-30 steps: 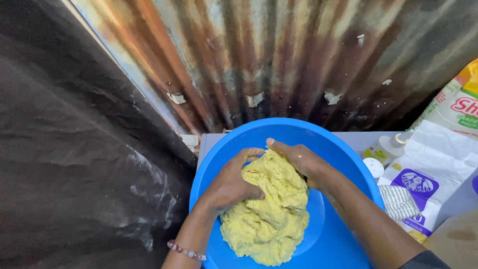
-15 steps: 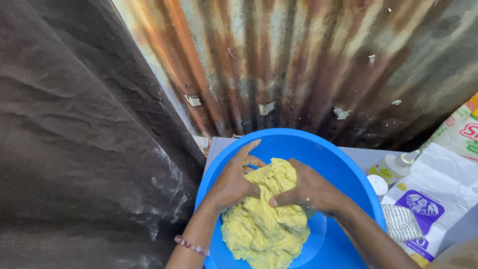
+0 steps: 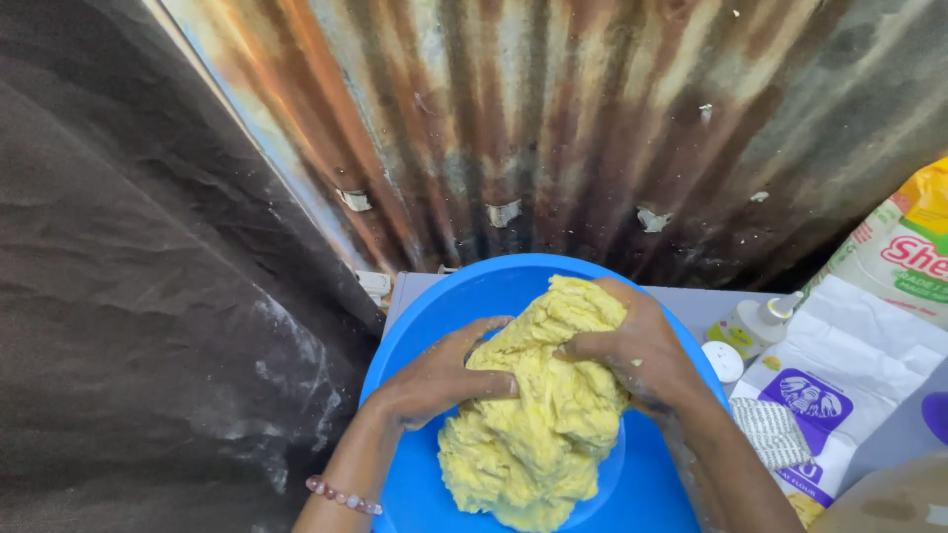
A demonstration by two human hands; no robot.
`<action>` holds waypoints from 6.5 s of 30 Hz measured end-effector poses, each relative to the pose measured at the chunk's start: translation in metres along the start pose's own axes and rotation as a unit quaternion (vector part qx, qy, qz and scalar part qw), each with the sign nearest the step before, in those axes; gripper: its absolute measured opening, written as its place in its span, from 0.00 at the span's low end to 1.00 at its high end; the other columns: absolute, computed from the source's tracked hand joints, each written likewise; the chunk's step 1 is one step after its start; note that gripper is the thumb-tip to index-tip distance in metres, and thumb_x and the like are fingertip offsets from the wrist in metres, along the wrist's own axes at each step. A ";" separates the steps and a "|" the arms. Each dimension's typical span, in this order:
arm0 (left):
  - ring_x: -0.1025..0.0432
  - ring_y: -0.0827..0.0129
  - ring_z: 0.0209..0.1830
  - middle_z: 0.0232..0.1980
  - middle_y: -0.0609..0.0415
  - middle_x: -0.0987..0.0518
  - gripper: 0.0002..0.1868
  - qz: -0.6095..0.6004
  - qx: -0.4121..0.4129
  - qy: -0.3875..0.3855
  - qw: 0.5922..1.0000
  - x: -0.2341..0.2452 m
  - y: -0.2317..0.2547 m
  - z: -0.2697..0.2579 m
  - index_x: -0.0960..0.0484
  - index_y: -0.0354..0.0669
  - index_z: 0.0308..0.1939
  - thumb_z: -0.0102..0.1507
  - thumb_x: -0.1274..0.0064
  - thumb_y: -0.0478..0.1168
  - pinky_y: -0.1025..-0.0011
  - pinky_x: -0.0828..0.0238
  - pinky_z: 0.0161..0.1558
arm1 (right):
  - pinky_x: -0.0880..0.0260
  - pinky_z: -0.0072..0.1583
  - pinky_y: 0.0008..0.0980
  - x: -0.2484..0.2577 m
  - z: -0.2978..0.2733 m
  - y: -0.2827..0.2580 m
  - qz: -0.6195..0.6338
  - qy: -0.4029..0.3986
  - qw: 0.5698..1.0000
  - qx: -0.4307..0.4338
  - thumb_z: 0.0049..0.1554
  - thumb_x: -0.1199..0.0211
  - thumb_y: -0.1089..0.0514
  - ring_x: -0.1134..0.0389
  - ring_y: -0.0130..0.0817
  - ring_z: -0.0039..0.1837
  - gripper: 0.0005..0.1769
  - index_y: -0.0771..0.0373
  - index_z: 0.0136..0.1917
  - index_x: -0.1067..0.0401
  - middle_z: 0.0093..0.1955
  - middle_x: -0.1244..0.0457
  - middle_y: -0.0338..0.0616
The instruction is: Kneading a large mass of yellow dough in a blue plastic bowl on a table.
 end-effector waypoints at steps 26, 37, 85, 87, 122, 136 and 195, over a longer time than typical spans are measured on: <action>0.24 0.31 0.62 0.68 0.42 0.21 0.34 0.313 -0.161 0.268 0.897 0.024 0.000 0.021 0.25 0.47 0.71 0.62 0.46 0.20 0.30 0.22 0.53 | 0.42 0.81 0.55 -0.039 -0.147 0.065 -0.603 -0.212 0.639 0.427 0.74 0.45 0.53 0.45 0.61 0.88 0.30 0.68 0.84 0.37 0.85 0.43 0.69; 0.51 0.48 0.92 0.94 0.55 0.48 0.52 0.220 -0.101 0.052 0.969 0.043 0.006 -0.003 0.44 0.62 0.90 0.65 0.37 0.34 0.39 0.33 0.82 | 0.36 0.74 0.69 -0.057 -0.086 0.179 -0.731 -0.275 0.506 0.366 0.76 0.41 0.48 0.37 0.76 0.77 0.28 0.73 0.77 0.29 0.75 0.36 0.77; 0.36 0.19 0.74 0.67 0.16 0.25 0.32 0.588 -0.167 0.105 0.784 -0.137 -0.094 -0.011 0.23 0.21 0.70 0.76 0.46 0.51 0.31 0.36 0.70 | 0.41 0.56 0.52 -0.078 0.040 0.117 -0.686 -0.208 0.664 0.213 0.47 0.40 0.75 0.42 0.46 0.56 0.21 0.54 0.27 0.44 0.36 0.45 0.42; 0.51 0.12 0.84 0.78 0.11 0.35 0.44 0.572 -0.067 -0.035 0.817 -0.136 -0.104 -0.003 0.34 0.17 0.82 0.75 0.52 0.56 0.25 0.54 0.79 | 0.37 0.57 0.57 -0.077 0.040 0.114 -0.687 -0.207 0.659 0.224 0.44 0.41 0.75 0.39 0.54 0.62 0.17 0.57 0.27 0.42 0.35 0.40 0.48; 0.32 0.45 0.83 0.82 0.43 0.25 0.36 0.212 -0.104 0.182 0.955 -0.026 -0.056 -0.056 0.18 0.38 0.75 0.70 0.40 0.58 0.44 0.32 0.78 | 0.35 0.74 0.66 -0.084 -0.075 0.108 -0.653 -0.111 0.625 0.414 0.64 0.40 0.50 0.36 0.64 0.82 0.20 0.59 0.66 0.24 0.69 0.29 0.61; 0.17 0.54 0.53 0.52 0.50 0.13 0.11 0.194 -0.393 0.478 0.761 -0.035 0.000 -0.143 0.14 0.43 0.57 0.73 0.45 0.38 0.54 0.21 0.50 | 0.19 0.64 0.46 -0.041 -0.101 0.038 0.013 -0.151 0.965 0.212 0.63 0.34 0.53 0.16 0.50 0.64 0.16 0.70 0.46 0.19 0.68 0.20 0.62; 0.24 0.44 0.40 0.41 0.49 0.24 0.04 0.269 -0.456 0.410 0.743 -0.113 0.022 -0.095 0.19 0.45 0.39 0.69 0.45 0.33 0.42 0.23 0.55 | 0.34 0.74 0.62 -0.044 -0.122 0.051 0.287 -0.165 0.943 -0.040 0.58 0.59 0.19 0.34 0.67 0.82 0.64 0.65 0.91 0.46 0.82 0.36 0.78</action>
Point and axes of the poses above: each hand's wrist, its own z-axis towards the middle knuckle, its own x-axis out of the back of the hand, y = z × x, the point moved 10 cm from there along z, towards the middle knuckle
